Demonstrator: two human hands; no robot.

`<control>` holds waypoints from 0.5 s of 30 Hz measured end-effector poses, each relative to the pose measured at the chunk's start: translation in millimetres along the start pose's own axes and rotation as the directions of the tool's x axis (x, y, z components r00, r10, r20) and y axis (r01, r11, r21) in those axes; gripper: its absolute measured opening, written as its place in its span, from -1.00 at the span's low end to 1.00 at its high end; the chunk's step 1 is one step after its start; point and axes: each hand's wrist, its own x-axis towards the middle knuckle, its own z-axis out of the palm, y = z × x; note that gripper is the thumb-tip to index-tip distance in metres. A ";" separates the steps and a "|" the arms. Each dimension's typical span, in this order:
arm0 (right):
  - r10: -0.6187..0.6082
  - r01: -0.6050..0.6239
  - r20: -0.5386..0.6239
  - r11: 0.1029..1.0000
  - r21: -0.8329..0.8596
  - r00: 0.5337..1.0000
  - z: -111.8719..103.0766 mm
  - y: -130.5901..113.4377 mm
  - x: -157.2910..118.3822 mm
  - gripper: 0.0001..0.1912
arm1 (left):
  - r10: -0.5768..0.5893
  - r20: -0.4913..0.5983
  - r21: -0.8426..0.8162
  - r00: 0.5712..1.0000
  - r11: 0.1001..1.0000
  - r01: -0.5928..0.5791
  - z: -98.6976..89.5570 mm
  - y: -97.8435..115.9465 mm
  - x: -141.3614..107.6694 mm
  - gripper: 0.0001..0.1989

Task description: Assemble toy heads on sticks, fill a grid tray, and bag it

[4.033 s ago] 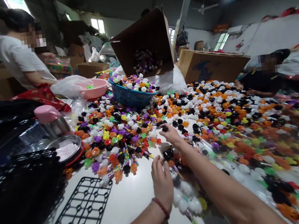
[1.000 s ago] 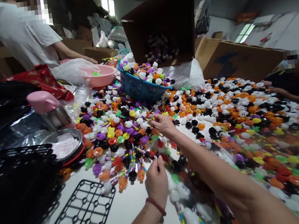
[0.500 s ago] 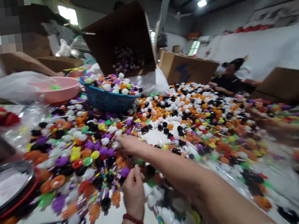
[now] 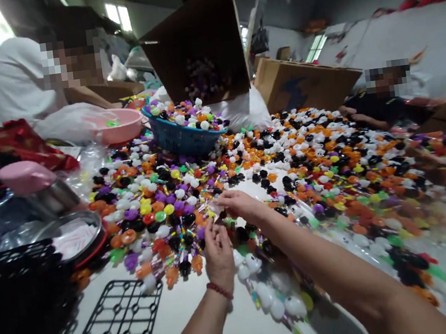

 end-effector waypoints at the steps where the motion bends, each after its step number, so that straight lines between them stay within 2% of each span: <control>1: 0.006 -0.007 0.030 0.999 0.047 1.000 -0.1 5.0 -10.2 -0.57 | 0.040 -0.010 0.019 0.999 0.999 -0.040 -0.1 -0.3 -0.4 -0.47; 4: 0.009 -0.011 0.040 0.997 0.073 0.999 7.4 21.0 -38.1 -0.49 | 0.184 -0.004 0.103 0.983 0.978 -0.182 -1.0 -1.3 -2.8 -0.50; 6: -0.006 0.008 -0.024 0.997 0.077 1.000 12.9 28.7 -52.1 -0.48 | 0.224 0.029 0.113 0.974 0.968 -0.226 -0.9 -1.8 -3.9 -0.57; 7: -0.011 0.018 -0.088 0.997 0.075 0.996 14.1 30.9 -57.7 -0.50 | 0.208 0.045 0.089 0.977 0.973 -0.211 -0.6 -1.8 -3.8 -0.59; 9: -0.026 0.043 -0.267 0.997 0.058 0.963 12.5 32.8 -67.6 -0.54 | 0.115 0.069 -0.011 0.991 0.993 -0.114 0.3 -0.5 -2.6 -0.62; 11: -0.082 0.102 -0.430 0.994 0.024 0.899 6.9 32.7 -77.3 -0.59 | -0.014 0.079 -0.140 0.997 0.990 0.025 0.8 2.6 -0.7 -0.61; 13: -0.148 0.173 -0.507 0.985 0.003 0.849 1.1 32.5 -88.1 -0.61 | -0.118 0.107 -0.242 0.987 0.960 0.141 0.5 7.2 0.3 -0.57; 15: -0.170 0.207 -0.507 0.978 0.017 0.845 -1.7 32.7 -100.3 -0.61 | -0.177 0.126 -0.247 0.976 0.947 0.203 -0.3 12.6 -0.2 -0.57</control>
